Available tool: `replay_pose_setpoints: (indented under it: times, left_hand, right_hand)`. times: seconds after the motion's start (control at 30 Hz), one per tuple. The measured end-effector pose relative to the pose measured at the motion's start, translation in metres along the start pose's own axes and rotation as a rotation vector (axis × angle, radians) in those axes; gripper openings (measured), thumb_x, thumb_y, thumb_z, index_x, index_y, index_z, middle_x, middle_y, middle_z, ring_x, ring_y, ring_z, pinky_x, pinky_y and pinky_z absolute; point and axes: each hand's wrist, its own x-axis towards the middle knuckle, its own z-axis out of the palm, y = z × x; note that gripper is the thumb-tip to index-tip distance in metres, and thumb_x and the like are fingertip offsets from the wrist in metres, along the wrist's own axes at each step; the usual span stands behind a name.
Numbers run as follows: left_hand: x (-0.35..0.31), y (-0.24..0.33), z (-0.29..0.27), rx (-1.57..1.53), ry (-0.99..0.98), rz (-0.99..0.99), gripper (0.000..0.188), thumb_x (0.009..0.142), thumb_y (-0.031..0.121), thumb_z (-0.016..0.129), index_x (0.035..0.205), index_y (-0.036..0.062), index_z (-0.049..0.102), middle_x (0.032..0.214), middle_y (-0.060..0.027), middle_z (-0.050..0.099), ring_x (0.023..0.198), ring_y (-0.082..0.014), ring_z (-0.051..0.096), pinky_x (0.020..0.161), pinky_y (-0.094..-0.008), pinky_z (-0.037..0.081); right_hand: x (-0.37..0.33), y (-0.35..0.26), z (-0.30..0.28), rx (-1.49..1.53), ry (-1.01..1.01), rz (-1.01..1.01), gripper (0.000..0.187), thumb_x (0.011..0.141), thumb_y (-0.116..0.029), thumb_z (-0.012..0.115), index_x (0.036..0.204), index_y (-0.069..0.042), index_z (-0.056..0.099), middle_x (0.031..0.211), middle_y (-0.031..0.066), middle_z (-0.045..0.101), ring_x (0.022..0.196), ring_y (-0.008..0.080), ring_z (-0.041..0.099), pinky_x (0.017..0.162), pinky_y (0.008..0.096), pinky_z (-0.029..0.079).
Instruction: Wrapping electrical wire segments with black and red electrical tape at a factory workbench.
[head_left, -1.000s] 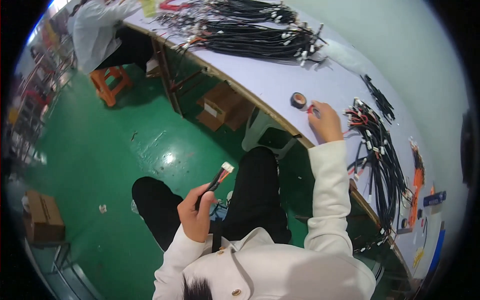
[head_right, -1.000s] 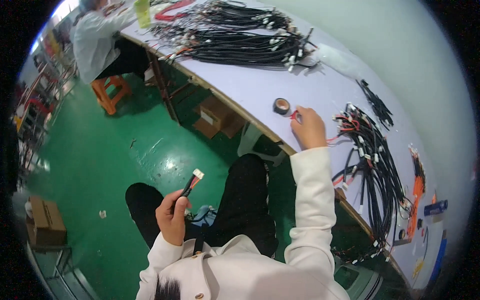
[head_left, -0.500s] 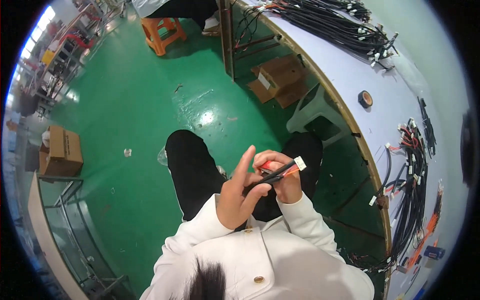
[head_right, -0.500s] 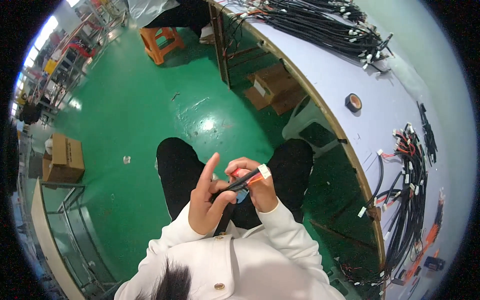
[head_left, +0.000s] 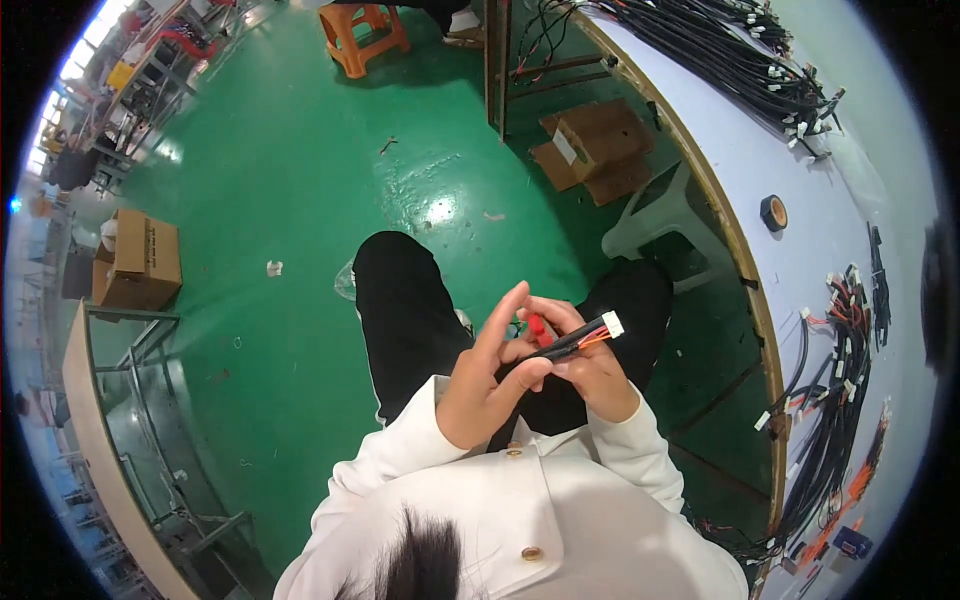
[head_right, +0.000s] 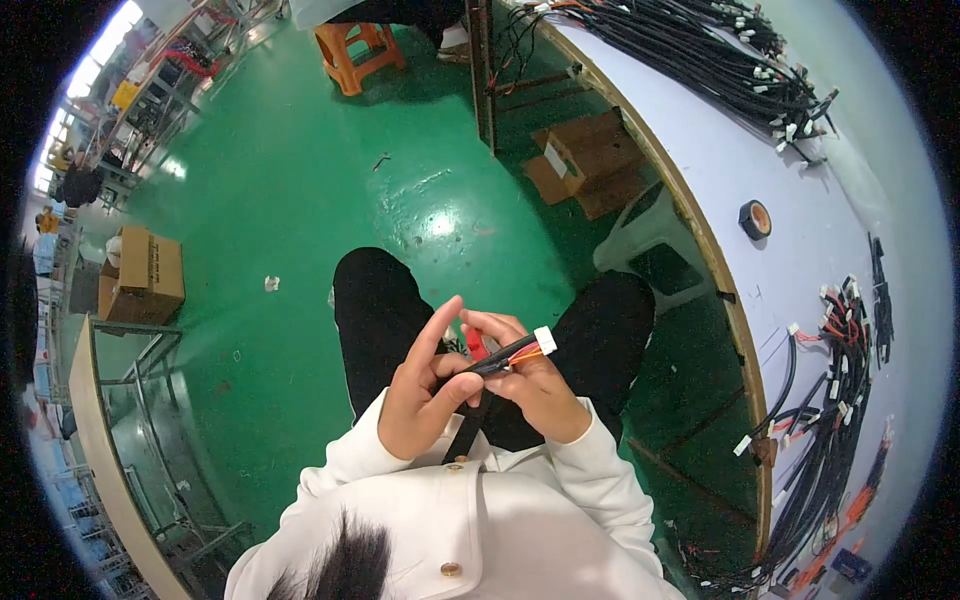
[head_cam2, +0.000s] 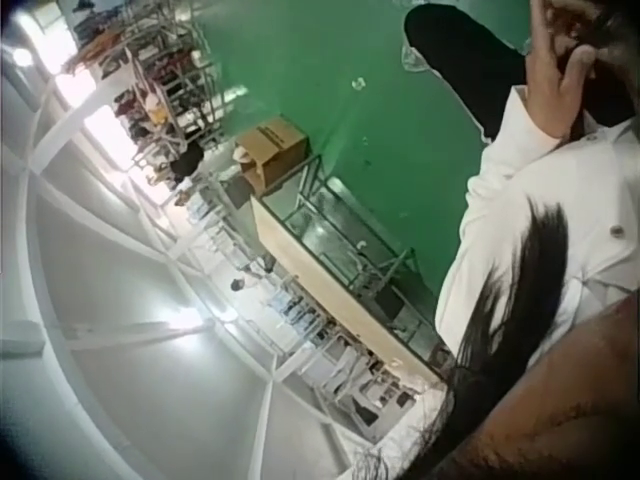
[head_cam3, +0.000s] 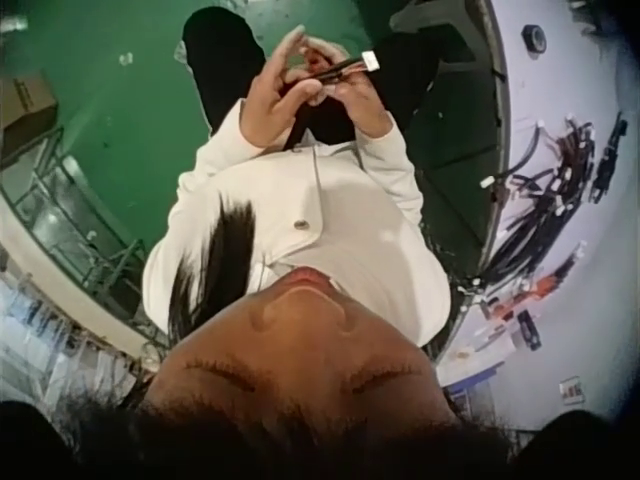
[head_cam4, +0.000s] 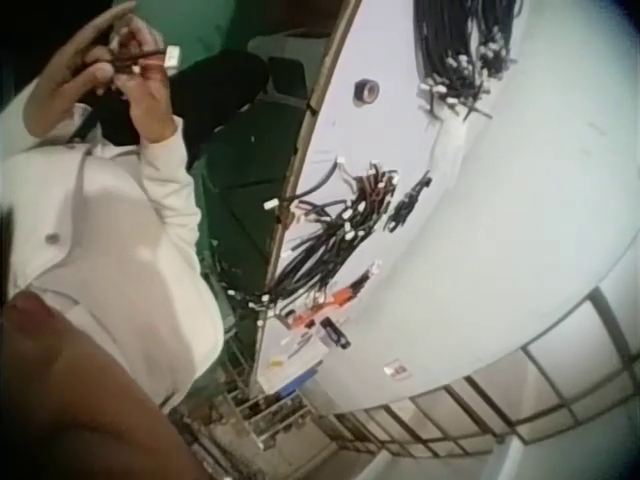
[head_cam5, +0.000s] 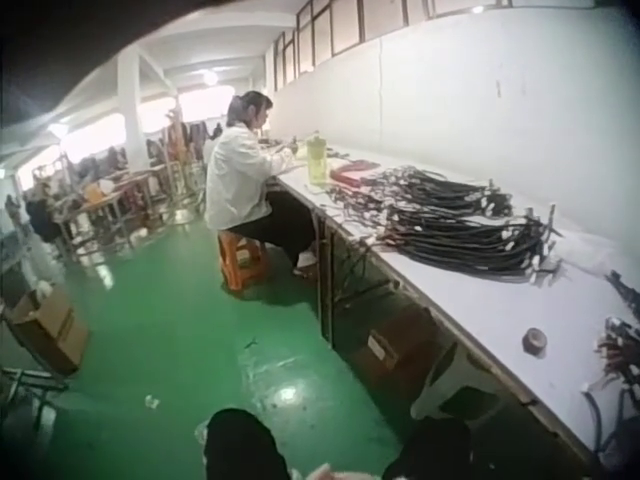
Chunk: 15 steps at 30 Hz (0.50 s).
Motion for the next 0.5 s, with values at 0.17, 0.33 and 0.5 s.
replay_pose_setpoints:
  times: [0.17, 0.33, 0.5]
  left_hand:
    - [-0.0015, 0.0047, -0.0024, 0.038, 0.012, -0.024, 0.066, 0.087, 0.003, 0.052, 0.141, 0.0003, 0.014, 0.073, -0.0048, 0.057, 0.067, -0.0088, 0.052, 0.067, -0.0219, 0.042]
    - [-0.0013, 0.0072, -0.0063, 0.134, 0.006, 0.06, 0.065, 0.086, 0.002, 0.053, 0.14, -0.0009, 0.017, 0.074, -0.0065, 0.059, 0.067, -0.0099, 0.053, 0.067, -0.0225, 0.043]
    - [-0.0022, 0.008, -0.0094, 0.225, 0.018, 0.126, 0.063, 0.084, 0.0, 0.053, 0.138, -0.0019, 0.02, 0.073, -0.0074, 0.059, 0.067, -0.0108, 0.054, 0.066, -0.0229, 0.043]
  right_hand:
    - [0.0, 0.0013, -0.0053, -0.125, -0.065, -0.154, 0.052, 0.075, -0.01, 0.052, 0.126, -0.003, 0.044, 0.125, 0.0118, 0.038, 0.115, 0.0214, 0.04, 0.099, 0.0353, 0.03]
    - [-0.0021, -0.0006, -0.0055, -0.104, -0.113, -0.172, 0.046, 0.077, -0.014, 0.054, 0.121, -0.003, 0.047, 0.126, 0.012, 0.035, 0.115, 0.0219, 0.038, 0.098, 0.0365, 0.031]
    - [-0.0026, -0.0054, -0.0028, -0.077, -0.105, -0.136, 0.044, 0.077, -0.014, 0.055, 0.119, -0.003, 0.048, 0.126, 0.0105, 0.034, 0.112, 0.0185, 0.04, 0.096, 0.0347, 0.033]
